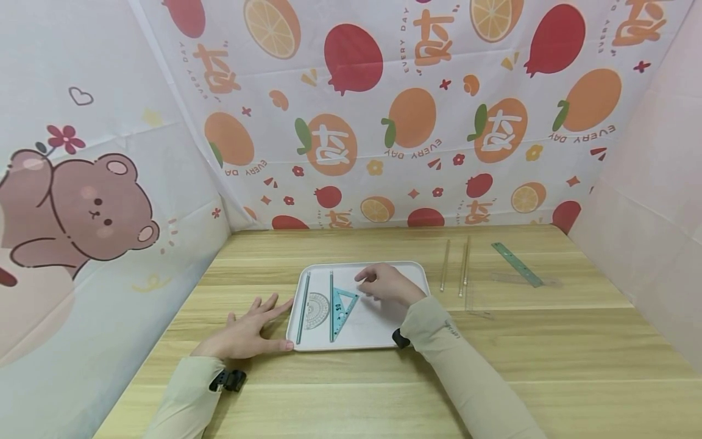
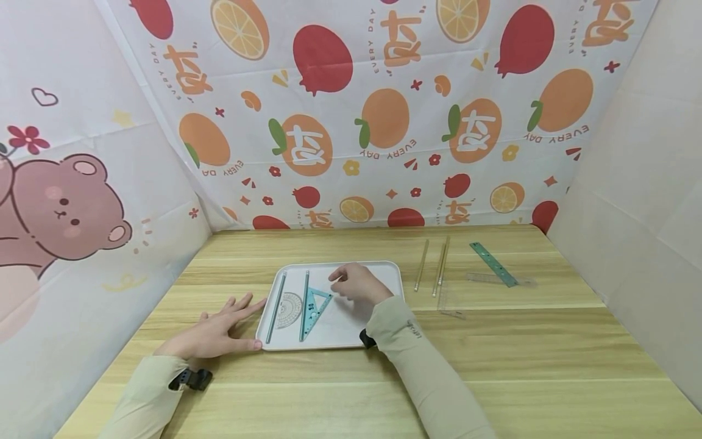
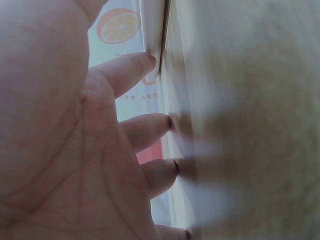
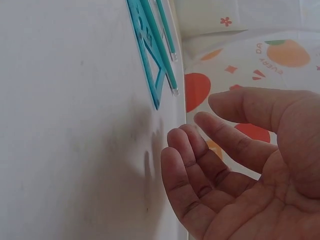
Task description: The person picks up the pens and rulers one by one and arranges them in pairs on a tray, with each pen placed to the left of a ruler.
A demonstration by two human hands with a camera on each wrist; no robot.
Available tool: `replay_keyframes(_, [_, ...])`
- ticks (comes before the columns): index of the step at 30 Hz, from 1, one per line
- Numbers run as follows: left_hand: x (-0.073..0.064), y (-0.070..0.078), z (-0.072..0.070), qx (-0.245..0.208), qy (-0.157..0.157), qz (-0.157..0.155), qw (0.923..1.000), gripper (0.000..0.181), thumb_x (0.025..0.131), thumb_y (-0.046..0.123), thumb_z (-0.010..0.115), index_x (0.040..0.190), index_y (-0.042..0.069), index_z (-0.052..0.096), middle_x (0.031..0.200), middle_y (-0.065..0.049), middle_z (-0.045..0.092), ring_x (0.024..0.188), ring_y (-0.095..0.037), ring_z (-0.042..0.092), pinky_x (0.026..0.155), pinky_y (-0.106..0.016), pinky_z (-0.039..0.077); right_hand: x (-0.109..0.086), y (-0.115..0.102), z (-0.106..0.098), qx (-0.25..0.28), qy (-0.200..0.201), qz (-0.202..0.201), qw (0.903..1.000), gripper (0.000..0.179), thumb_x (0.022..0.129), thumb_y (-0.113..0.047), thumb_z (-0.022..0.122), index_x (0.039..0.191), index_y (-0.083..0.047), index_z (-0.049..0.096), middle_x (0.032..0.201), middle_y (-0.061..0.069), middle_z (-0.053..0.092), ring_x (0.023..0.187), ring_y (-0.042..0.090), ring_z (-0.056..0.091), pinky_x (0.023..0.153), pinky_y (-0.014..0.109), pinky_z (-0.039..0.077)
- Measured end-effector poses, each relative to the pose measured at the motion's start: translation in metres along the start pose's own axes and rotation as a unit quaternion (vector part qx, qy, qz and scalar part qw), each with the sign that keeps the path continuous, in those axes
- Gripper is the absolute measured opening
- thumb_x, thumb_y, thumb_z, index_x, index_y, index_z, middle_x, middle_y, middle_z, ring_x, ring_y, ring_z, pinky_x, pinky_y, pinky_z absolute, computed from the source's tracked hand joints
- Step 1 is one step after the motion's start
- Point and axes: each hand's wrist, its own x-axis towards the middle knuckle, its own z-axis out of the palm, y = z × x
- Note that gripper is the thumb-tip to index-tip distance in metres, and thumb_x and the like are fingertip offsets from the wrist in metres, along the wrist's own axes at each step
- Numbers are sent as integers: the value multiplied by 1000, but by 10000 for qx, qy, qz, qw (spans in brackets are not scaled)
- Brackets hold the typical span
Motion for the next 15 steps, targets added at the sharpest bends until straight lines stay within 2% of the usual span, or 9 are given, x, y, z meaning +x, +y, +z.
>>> replay_keyframes(6, [0, 0, 0, -17, -3, -13, 10000, 102, 86, 69, 79, 170, 30, 35, 178, -26, 17, 161, -63, 5, 106, -99, 1, 0, 6, -5, -23, 27, -63, 10000, 33, 105, -20, 68, 135, -8, 71, 108, 7, 73, 93, 20, 71, 77, 30, 59])
replay_keyframes(15, [0, 0, 0, -29, -6, -34, 10000, 102, 87, 69, 79, 170, 30, 35, 178, -26, 17, 161, -63, 4, 107, -98, 1, -4, 13, -17, 171, 118, -74, 9998, 36, 104, -18, 69, 138, -8, 70, 116, 12, 71, 95, 22, 73, 81, 33, 64])
